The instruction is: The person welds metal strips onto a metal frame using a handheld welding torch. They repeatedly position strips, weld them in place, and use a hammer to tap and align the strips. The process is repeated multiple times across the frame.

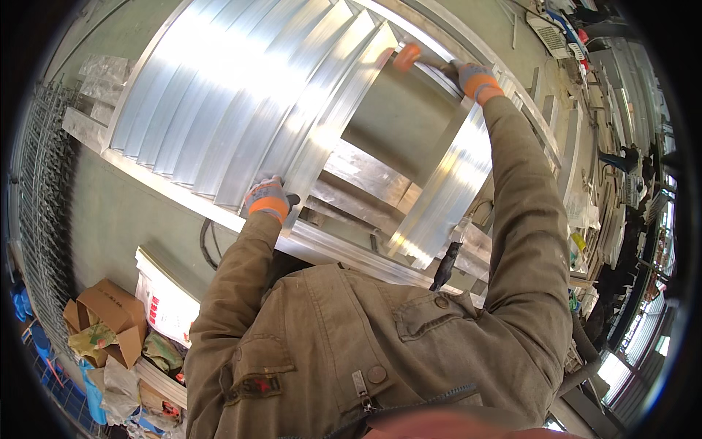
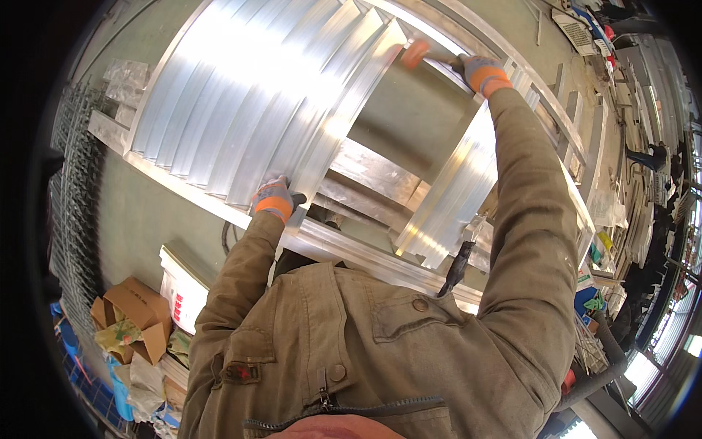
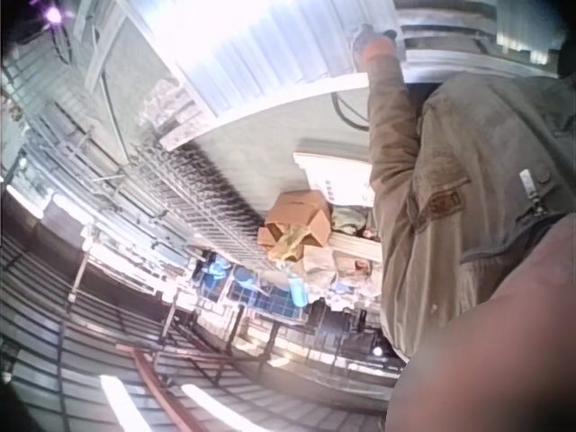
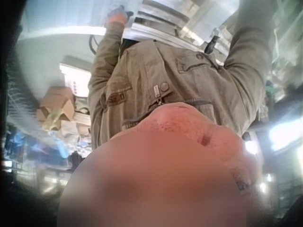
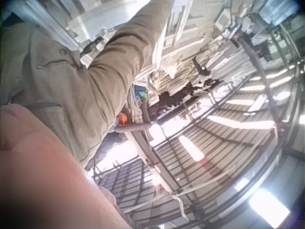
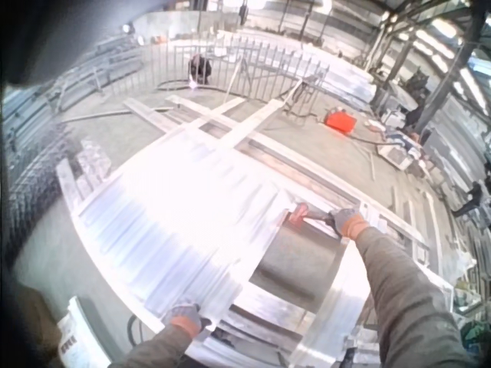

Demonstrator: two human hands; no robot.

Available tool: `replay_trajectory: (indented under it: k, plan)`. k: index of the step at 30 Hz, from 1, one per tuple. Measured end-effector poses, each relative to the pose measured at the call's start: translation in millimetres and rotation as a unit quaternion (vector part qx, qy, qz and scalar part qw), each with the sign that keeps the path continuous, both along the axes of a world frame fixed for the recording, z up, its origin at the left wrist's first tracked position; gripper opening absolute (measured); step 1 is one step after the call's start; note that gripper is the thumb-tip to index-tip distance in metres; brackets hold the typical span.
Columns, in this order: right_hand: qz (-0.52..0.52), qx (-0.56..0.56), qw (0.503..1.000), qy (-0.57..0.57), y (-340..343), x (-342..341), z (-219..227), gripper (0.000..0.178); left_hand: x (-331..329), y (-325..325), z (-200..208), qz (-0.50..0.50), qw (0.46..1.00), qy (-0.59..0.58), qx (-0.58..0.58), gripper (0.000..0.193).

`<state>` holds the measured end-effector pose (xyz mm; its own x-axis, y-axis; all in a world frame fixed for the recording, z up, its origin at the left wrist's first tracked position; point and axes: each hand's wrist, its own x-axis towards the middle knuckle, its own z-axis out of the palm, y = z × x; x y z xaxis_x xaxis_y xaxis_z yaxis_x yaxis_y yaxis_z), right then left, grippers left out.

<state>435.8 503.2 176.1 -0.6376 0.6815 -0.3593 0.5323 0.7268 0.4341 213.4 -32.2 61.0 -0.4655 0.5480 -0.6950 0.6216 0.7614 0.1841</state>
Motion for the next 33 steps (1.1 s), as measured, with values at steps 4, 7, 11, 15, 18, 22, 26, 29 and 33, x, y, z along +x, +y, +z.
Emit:
replay_trajectory:
  k: [4, 7, 11, 15, 18, 22, 26, 29, 33]
  plan:
    - [-0.024, -0.026, 0.999, -0.008, -0.7, -13.4, 10.8, 0.035, -0.5, -1.3, -3.8, -0.006, 1.000, 0.008, 0.006, 0.064]
    - [0.007, -0.053, 0.998, -0.019, -5.7, -13.7, 13.8, 0.035, -0.5, -3.9, -8.3, -0.010, 1.000, 0.014, 0.022, 0.063]
    - [-0.028, -0.011, 1.000, 0.002, 7.5, -8.3, -4.3, 0.036, -0.6, -6.1, -11.2, 0.001, 1.000, 0.003, 0.026, 0.062]
    - [-0.087, -0.053, 0.990, 0.096, 13.7, 3.2, -41.4, 0.047, -0.7, -5.5, -10.8, 0.003, 0.999, 0.006, 0.031, 0.061]
    - [-0.225, -0.205, 0.916, 0.259, -13.0, 19.5, -66.0, 0.065, -1.2, -5.1, -10.6, 0.003, 1.000, -0.003, 0.024, 0.061]
    - [-0.484, -0.455, 0.531, 0.526, -88.3, 21.2, -113.8, 0.049, -2.2, -3.1, -9.9, -0.002, 1.000, 0.004, 0.023, 0.062]
    - [-0.479, -0.597, 0.140, 0.628, -138.4, -2.1, -174.3, 0.042, -2.2, -0.3, -5.6, -0.005, 1.000, 0.002, 0.016, 0.065]
    - [-0.418, -0.661, -0.022, 0.623, -144.4, -24.9, -196.1, 0.042, -0.9, 1.2, -2.6, -0.011, 1.000, 0.006, 0.010, 0.058]
    - [-0.532, -0.563, -0.082, 0.628, -140.4, -54.9, -189.9, 0.041, -0.6, 2.5, -2.5, -0.007, 1.000, 0.003, 0.007, 0.059]
